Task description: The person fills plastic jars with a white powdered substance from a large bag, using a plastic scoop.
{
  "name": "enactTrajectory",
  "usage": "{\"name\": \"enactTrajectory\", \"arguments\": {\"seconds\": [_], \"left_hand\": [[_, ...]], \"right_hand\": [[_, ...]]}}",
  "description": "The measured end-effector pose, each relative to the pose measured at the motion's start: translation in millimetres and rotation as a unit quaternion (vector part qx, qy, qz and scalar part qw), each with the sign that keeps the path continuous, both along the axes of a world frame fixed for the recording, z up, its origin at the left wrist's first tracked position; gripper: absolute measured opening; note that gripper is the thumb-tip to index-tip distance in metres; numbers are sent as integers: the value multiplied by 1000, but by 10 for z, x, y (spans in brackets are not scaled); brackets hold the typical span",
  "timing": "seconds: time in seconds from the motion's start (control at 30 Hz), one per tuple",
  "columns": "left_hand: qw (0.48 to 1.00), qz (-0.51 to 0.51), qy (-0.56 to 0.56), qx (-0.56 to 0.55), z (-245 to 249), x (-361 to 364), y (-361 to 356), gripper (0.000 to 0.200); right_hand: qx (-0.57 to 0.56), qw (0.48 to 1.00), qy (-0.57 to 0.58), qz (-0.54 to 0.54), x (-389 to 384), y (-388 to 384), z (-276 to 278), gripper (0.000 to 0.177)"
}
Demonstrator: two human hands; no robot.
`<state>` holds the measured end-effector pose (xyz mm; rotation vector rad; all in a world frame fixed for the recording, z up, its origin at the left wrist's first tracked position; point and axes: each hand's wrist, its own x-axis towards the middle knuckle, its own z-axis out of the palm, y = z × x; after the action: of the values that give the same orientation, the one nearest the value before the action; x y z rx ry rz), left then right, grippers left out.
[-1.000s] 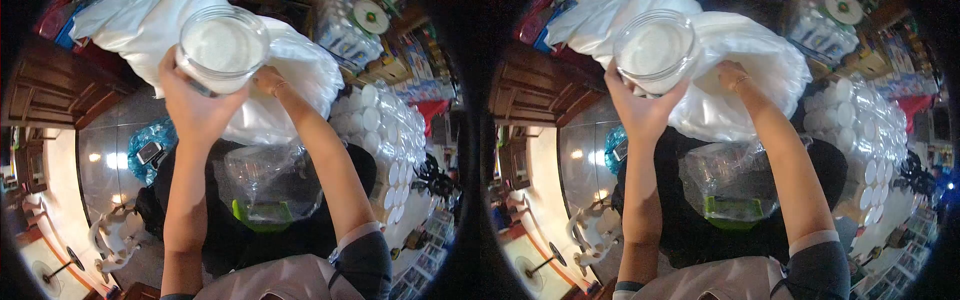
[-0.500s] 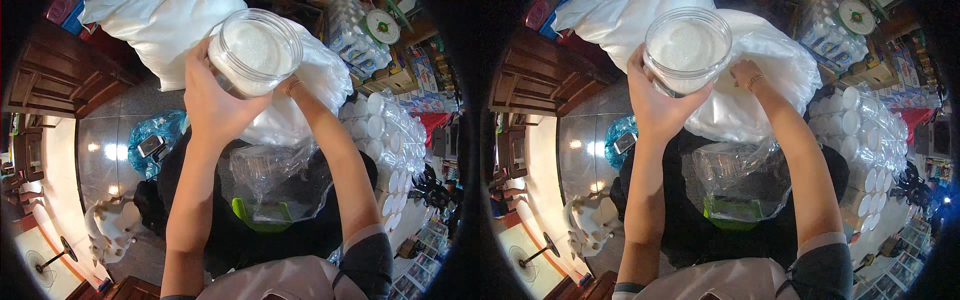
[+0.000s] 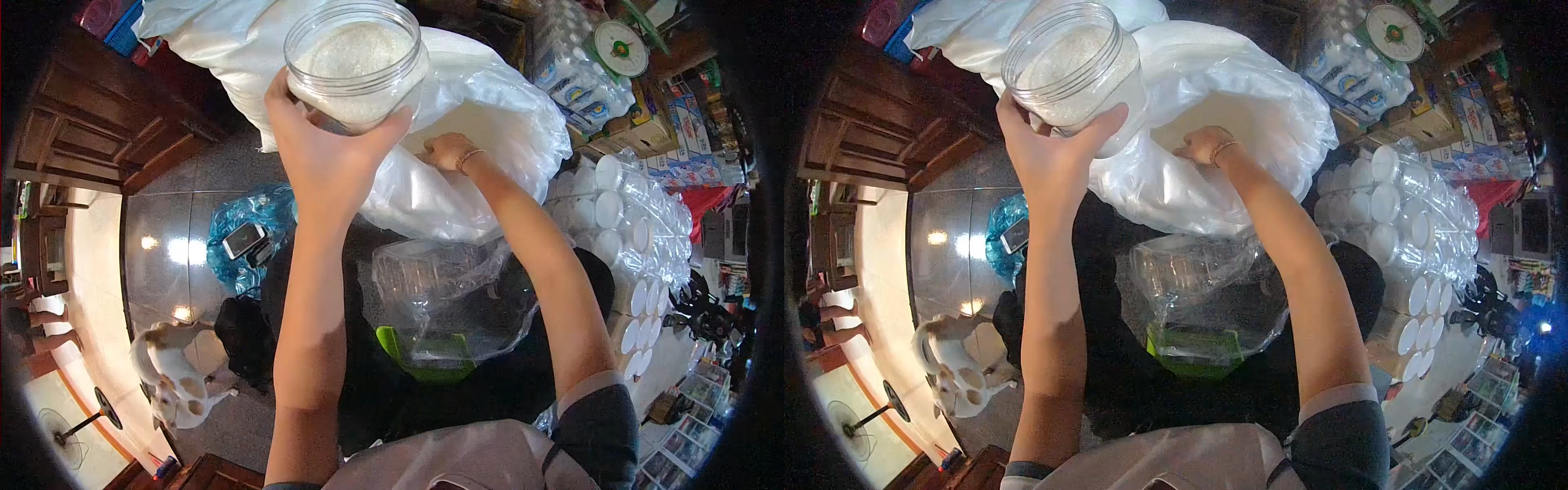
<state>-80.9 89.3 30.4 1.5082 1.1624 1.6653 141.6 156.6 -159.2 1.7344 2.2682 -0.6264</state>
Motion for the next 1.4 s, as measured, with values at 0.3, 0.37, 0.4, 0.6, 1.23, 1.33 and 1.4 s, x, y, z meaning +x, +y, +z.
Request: {"name": "enactTrajectory", "arguments": {"seconds": [0.3, 0.37, 0.4, 0.6, 1.23, 1.33, 1.4], "left_hand": [[1000, -13, 16, 9, 51, -61, 1, 104], [997, 8, 61, 49, 45, -103, -11, 104], [999, 10, 23, 33, 33, -116, -3, 104], [999, 35, 23, -17, 4, -115, -18, 102], [989, -102, 18, -109, -200, 495, -447, 101], [982, -101, 116, -111, -233, 581, -523, 101], [983, -125, 95, -97, -289, 634, -535, 99]], "right_hand": [[29, 964, 261, -31, 432, -5, -177, 34], [-45, 907, 373, -193, 393, -260, 219, 28], [-74, 833, 456, -306, 369, -383, 428, 25], [-57, 694, 585, -415, 499, -833, 1318, 23], [395, 733, 506, -223, 637, -1482, 2373, 12], [469, 757, 427, -158, 635, -1503, 2389, 10], [500, 771, 377, -116, 558, -1536, 2450, 9]]}}
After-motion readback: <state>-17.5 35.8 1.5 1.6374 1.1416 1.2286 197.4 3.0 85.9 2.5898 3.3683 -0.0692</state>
